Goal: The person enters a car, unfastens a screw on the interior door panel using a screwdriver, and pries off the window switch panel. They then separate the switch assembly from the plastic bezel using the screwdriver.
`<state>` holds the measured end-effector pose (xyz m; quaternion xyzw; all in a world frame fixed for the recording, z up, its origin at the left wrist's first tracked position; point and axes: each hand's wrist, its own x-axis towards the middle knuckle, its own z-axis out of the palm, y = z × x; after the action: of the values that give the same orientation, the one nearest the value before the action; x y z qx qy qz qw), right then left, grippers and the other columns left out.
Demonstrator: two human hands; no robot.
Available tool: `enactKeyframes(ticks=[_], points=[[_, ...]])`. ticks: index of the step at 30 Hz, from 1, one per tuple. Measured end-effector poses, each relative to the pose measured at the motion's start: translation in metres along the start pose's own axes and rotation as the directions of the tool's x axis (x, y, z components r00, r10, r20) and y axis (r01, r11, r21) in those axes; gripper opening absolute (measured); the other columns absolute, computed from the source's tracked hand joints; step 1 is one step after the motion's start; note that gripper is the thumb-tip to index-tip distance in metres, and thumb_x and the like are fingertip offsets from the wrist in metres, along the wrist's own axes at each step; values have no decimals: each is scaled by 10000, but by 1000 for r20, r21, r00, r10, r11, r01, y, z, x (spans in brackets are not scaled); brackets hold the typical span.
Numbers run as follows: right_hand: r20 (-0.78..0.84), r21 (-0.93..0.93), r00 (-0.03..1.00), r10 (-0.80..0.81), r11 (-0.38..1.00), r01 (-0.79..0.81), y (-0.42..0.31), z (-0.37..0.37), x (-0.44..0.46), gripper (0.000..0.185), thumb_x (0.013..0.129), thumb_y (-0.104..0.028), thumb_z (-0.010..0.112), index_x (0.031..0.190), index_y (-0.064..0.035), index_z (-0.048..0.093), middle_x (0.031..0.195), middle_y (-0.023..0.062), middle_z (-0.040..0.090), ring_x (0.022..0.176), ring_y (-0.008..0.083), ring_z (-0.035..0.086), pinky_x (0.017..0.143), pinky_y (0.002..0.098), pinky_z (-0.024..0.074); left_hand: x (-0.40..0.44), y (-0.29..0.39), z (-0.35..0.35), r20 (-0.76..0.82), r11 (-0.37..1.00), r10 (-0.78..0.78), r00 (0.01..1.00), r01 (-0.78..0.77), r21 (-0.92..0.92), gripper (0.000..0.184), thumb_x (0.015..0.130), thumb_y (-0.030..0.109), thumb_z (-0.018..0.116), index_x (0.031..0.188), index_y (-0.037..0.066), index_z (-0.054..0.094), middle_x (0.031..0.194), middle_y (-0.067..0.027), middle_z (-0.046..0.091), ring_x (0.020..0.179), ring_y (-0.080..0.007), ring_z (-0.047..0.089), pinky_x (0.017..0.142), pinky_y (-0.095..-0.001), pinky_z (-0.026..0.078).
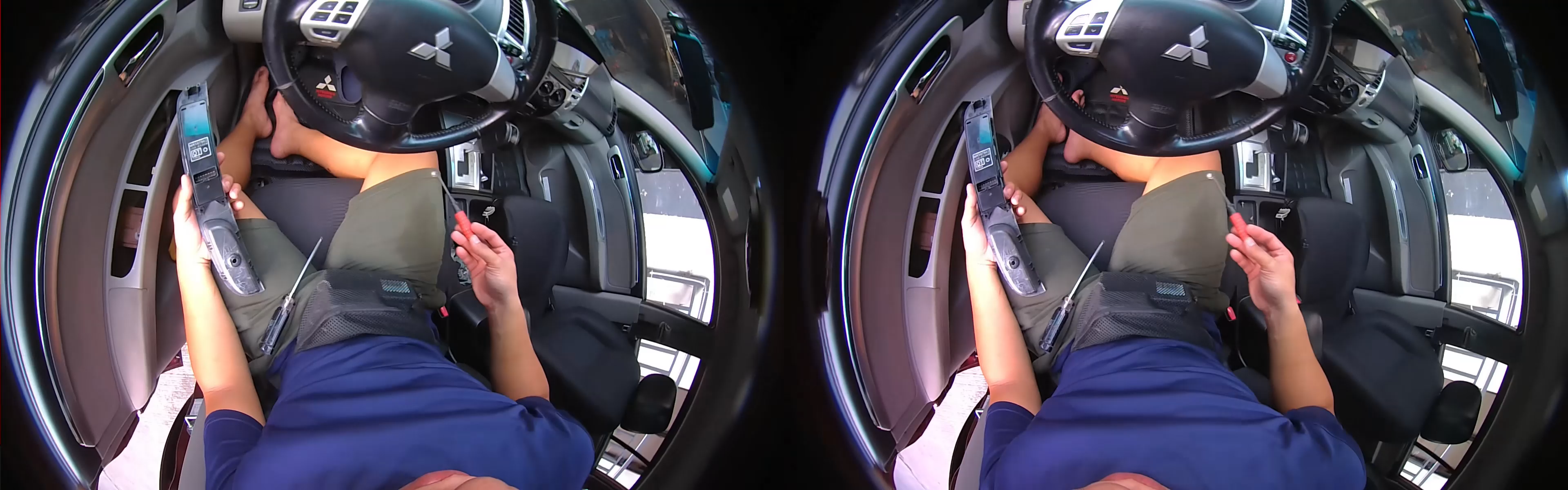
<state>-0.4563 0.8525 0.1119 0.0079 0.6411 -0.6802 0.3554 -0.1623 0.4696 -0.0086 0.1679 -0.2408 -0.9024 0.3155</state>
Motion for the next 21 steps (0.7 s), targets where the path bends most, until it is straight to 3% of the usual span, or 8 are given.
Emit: enactKeyframes(ticks=[2, 10, 18, 21], points=[[-72, 9, 997, -18, 1000, 18, -3, -18, -4, 229, 1028, 11, 653, 1256, 28, 675, 1263, 217, 725, 1134, 305, 756, 907, 362, 660, 0, -1, -2, -3, 1000, 6, 1000, -6, -3, 752, 1073, 555, 563, 1539, -25, 449, 1012, -136, 609, 924, -259, 623, 776, -377, 583], [-253, 30, 964, -81, 995, 91, 11, -81, 27, 246, 1018, 16, 661, 1263, 29, 652, 1267, 219, 728, 1129, 317, 759, 887, 362, 671, -4, -1, -6, -1, 999, 8, 1000, -8, -35, 732, 1089, 553, 525, 1550, -8, 433, 1004, -130, 594, 925, -257, 600, 787, -386, 566], [-428, -70, 903, -42, 997, 13, 71, -124, 62, 281, 1021, 29, 625, 1299, 56, 597, 1352, 199, 709, 1092, 313, 765, 864, 365, 661, -6, 1, 1, -71, 1000, -4, 997, 3, -13, 755, 1107, 569, 469, 1591, -7, 401, 1003, -111, 572, 920, -239, 569, 776, -383, 539], [-463, -93, 885, -55, 996, 14, 78, -130, 71, 276, 1023, 18, 632, 1295, 59, 603, 1333, 196, 713, 1078, 312, 767, 858, 367, 661, -5, 1, -6, -17, 1000, 6, 1000, -6, -11, 729, 1101, 561, 491, 1569, 5, 433, 1010, -128, 593, 931, -252, 604, 788, -384, 587]])
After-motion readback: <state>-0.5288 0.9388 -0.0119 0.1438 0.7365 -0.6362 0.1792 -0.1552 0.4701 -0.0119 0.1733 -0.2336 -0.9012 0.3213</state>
